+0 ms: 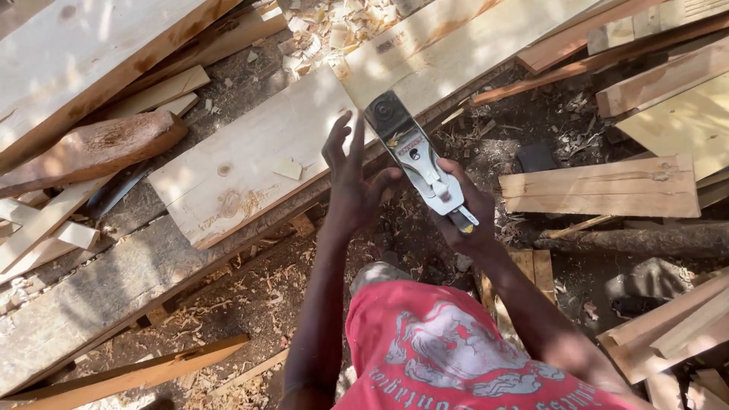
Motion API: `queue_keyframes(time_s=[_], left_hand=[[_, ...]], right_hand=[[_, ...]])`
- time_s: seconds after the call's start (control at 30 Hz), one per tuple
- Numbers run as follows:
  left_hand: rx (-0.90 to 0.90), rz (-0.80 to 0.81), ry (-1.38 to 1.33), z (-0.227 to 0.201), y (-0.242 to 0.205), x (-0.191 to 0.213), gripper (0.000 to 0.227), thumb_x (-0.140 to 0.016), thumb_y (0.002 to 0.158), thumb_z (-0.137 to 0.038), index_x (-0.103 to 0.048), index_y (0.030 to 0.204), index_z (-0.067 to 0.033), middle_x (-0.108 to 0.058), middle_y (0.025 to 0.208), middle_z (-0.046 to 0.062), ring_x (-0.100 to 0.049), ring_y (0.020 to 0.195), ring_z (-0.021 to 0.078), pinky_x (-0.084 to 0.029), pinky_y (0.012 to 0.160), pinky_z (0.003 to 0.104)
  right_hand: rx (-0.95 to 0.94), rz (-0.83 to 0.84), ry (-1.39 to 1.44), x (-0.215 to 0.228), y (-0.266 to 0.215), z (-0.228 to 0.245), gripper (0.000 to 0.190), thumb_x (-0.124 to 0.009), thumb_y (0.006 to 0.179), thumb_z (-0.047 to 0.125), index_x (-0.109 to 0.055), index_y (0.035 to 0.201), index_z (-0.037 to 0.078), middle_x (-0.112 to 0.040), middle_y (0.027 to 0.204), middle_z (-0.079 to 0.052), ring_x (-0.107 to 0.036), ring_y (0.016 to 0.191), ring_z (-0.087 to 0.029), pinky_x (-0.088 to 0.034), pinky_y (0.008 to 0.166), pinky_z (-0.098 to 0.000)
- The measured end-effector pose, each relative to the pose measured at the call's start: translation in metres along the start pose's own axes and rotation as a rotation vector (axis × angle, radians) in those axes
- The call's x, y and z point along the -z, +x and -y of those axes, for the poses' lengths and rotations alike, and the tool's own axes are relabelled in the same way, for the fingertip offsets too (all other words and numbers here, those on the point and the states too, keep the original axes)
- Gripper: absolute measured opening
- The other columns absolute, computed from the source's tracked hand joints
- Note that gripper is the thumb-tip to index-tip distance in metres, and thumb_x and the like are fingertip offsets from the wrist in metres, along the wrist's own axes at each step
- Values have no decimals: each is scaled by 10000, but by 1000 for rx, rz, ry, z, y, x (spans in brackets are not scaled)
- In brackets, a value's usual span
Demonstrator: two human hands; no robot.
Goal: Sawing a wooden board and then using a hand plane to smooth the surface on a workbench.
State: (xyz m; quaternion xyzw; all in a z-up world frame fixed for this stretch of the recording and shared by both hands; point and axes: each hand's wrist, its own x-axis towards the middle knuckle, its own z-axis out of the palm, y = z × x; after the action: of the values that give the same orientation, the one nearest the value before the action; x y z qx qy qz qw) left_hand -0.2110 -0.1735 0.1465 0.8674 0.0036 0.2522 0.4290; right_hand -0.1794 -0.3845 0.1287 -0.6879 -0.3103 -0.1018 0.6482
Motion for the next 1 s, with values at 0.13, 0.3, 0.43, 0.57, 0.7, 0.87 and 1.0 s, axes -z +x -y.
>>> queue_keyframes(time_s=[0.13, 0.3, 0.43, 0.57, 0.7, 0.87, 1.0], left_hand=[[-226, 452, 603, 19, 5, 20, 825, -849, 768, -410, -504, 1517, -439, -489, 1409, 21, -488, 1212, 294, -374, 1181, 520], [-674, 443, 516, 84, -22, -2, 179, -512, 1045, -279, -654, 1025, -172, -567, 973, 13, -612, 931, 207, -494, 893, 354], [-713, 488, 293, 67, -14, 35, 235, -543, 1056, -304, -679, 919, -171, -595, 905, 6, -650, 818, 215, -544, 773, 359], [-244, -96, 189, 60, 65, 100, 359, -725, 913, -37, -608, 1220, -182, -628, 1203, 97, -628, 1033, 269, -580, 854, 394], [-20, -404, 359, 171, 115, 85, 592, -496, 1087, -581, -339, 1589, -309, -444, 1602, 47, -423, 1451, 280, -437, 1166, 571], [498, -276, 442, 237, 168, 4, 376, -471, 1002, -413, -698, 835, -163, -723, 860, 37, -678, 796, 253, -533, 727, 467], [483, -199, 575, 247, 176, -18, 651, -332, 1108, -412, -465, 528, -148, -397, 472, -23, -353, 433, 161, -341, 492, 393]], right_hand=[[-89, 81, 44, 20, -23, -16, 597, -759, 775, -97, -639, 1359, -59, -733, 920, -256, -744, 820, -270, -565, 607, -369], [-32, 174, 15, 30, -42, -18, 528, -798, 694, -44, -736, 1218, -42, -761, 745, -128, -764, 629, -252, -591, 563, -333], [-26, 193, -29, 32, -51, -8, 503, -782, 714, -41, -729, 1214, -36, -757, 728, -133, -757, 606, -276, -589, 545, -349], [-215, 184, -52, 26, -34, -2, 496, -749, 794, 121, -694, 1284, 71, -758, 875, -89, -665, 621, -198, -515, 558, -313], [-444, 57, 349, -10, 5, -3, 734, -672, 866, 443, -488, 1452, 39, -695, 1015, -61, -367, 494, -12, -330, 405, -175], [-490, 30, 205, -73, 50, -104, 750, -697, 861, 640, -539, 1417, 160, -657, 1112, -95, -552, 639, -69, -516, 466, -196], [-504, 3, 21, -80, 19, -106, 695, -676, 923, 448, -524, 1388, -45, -709, 1108, -151, -662, 720, -118, -591, 584, -246]])
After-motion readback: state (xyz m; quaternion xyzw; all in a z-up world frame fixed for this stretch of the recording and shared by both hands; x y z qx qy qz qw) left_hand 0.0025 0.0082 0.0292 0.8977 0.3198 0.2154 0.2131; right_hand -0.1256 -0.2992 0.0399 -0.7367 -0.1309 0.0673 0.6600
